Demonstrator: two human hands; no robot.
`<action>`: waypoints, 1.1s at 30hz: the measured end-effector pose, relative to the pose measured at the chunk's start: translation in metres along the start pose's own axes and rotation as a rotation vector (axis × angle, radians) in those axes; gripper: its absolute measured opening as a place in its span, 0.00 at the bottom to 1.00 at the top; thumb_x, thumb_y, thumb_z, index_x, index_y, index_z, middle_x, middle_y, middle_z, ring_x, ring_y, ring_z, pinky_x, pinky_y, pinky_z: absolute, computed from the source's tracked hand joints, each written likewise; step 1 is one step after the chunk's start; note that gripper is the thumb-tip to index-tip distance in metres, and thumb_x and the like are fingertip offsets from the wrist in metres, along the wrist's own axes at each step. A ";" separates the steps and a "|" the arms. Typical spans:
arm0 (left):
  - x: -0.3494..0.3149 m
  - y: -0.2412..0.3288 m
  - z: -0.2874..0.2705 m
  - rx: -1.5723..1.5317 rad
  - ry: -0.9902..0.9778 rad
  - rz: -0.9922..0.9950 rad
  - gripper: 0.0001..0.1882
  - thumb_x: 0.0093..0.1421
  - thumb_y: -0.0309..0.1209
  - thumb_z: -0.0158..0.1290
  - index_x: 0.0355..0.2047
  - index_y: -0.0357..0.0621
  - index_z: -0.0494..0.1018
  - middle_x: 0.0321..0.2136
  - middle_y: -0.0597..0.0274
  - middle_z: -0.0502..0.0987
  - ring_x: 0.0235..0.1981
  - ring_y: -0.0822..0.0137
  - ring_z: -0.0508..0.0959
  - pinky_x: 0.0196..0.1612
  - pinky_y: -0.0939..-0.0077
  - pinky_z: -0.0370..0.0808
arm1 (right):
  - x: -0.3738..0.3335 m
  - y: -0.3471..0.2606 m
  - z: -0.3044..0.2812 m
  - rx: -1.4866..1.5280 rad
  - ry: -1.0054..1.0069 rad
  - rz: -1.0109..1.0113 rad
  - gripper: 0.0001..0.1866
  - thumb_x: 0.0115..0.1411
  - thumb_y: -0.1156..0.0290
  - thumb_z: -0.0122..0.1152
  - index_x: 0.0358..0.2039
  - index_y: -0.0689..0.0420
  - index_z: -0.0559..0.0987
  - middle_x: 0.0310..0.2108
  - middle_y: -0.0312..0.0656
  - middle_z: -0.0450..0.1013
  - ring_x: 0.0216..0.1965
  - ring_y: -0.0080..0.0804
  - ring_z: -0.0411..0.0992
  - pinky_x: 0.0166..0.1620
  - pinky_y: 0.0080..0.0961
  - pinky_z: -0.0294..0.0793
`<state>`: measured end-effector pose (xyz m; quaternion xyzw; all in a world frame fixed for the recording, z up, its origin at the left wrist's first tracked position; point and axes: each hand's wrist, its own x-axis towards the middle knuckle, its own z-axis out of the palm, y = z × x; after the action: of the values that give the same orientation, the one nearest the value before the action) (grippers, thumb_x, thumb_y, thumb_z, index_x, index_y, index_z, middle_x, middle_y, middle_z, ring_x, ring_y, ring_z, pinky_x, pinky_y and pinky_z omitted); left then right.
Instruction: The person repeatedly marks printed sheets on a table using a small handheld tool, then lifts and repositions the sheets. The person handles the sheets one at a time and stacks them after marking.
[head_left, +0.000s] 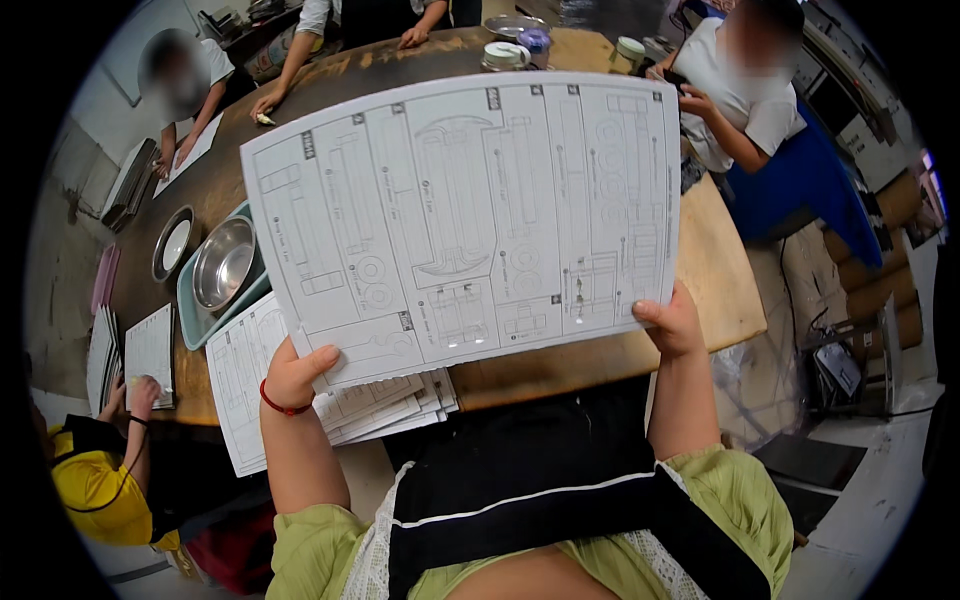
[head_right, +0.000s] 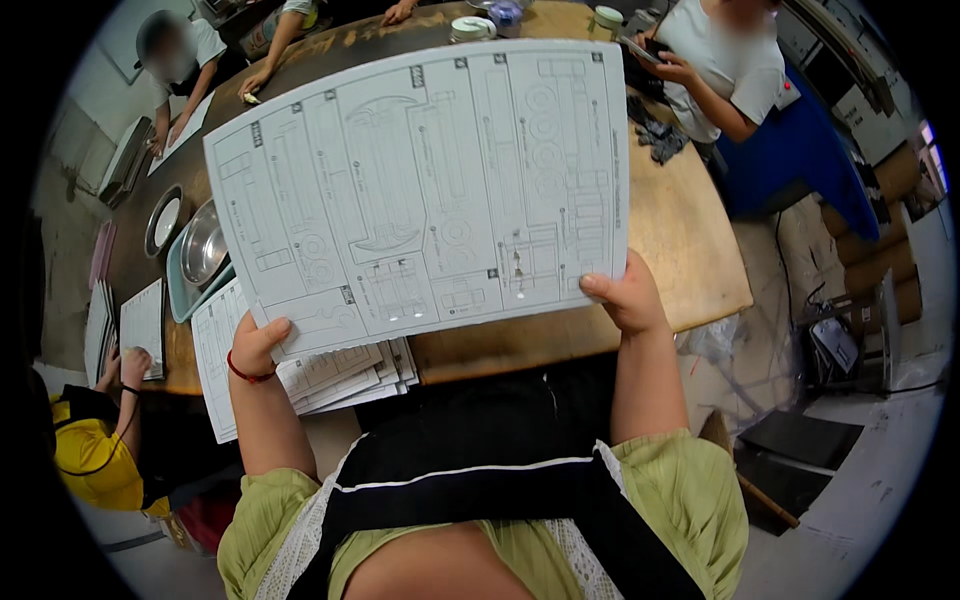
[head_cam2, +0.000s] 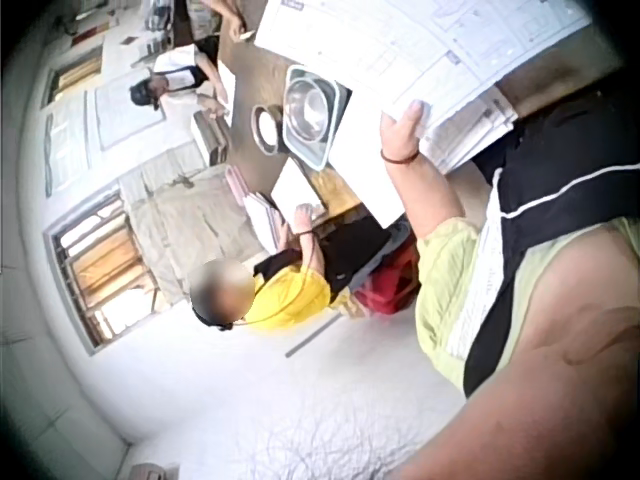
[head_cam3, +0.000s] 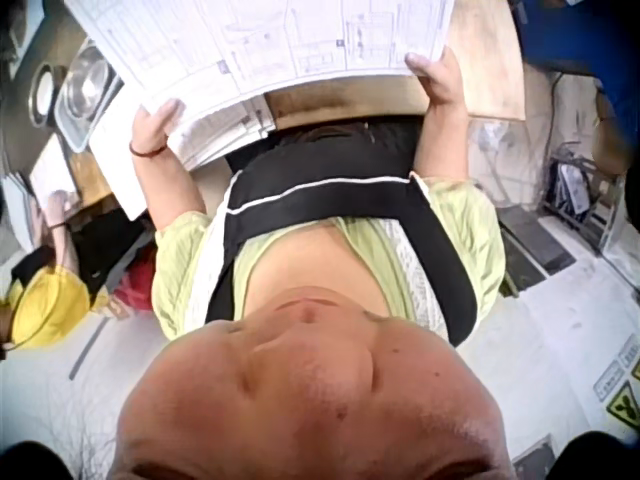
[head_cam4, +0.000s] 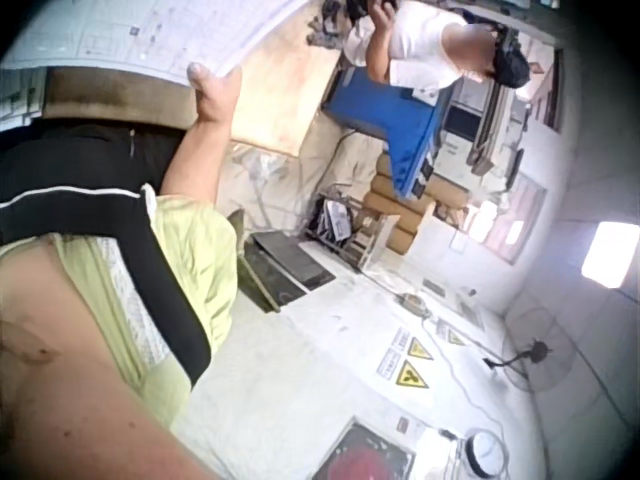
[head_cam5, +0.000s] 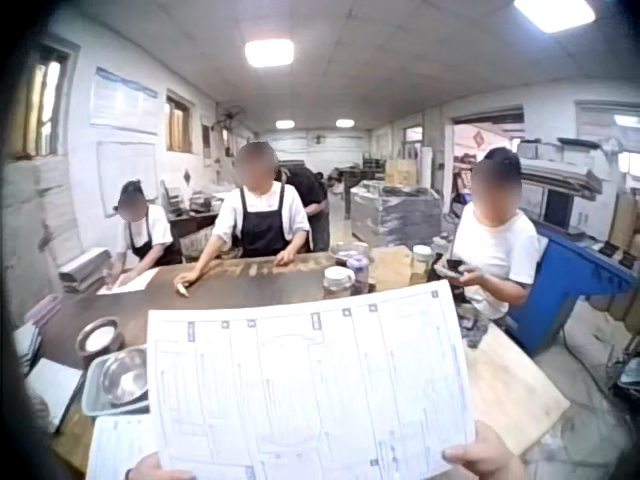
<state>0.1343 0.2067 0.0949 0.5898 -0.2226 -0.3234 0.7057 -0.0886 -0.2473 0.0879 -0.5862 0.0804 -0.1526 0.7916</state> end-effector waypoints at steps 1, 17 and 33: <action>-0.003 -0.002 0.004 -0.007 0.014 0.009 0.39 0.57 0.38 0.63 0.63 0.28 0.63 0.57 0.47 0.73 0.58 0.53 0.73 0.60 0.61 0.69 | -0.002 -0.001 -0.002 0.001 0.004 -0.004 0.33 0.52 0.69 0.75 0.56 0.69 0.73 0.51 0.46 0.77 0.52 0.34 0.75 0.56 0.32 0.73; -0.012 -0.030 0.105 0.003 0.127 -0.022 0.37 0.58 0.32 0.60 0.64 0.27 0.59 0.57 0.46 0.72 0.58 0.55 0.73 0.59 0.62 0.70 | -0.052 -0.016 -0.025 -0.382 0.156 0.049 0.19 0.60 0.76 0.61 0.52 0.68 0.77 0.48 0.42 0.78 0.49 0.26 0.74 0.54 0.27 0.73; -0.009 -0.063 0.109 -0.211 -0.034 0.002 0.45 0.52 0.34 0.62 0.66 0.25 0.56 0.59 0.40 0.70 0.59 0.47 0.73 0.59 0.56 0.72 | -0.131 0.004 -0.088 0.192 0.173 0.002 0.30 0.52 0.77 0.69 0.56 0.70 0.73 0.52 0.48 0.77 0.52 0.34 0.76 0.56 0.30 0.74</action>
<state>0.0401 0.1321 0.0558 0.5063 -0.1998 -0.3540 0.7606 -0.2378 -0.2822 0.0510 -0.4922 0.1338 -0.2088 0.8345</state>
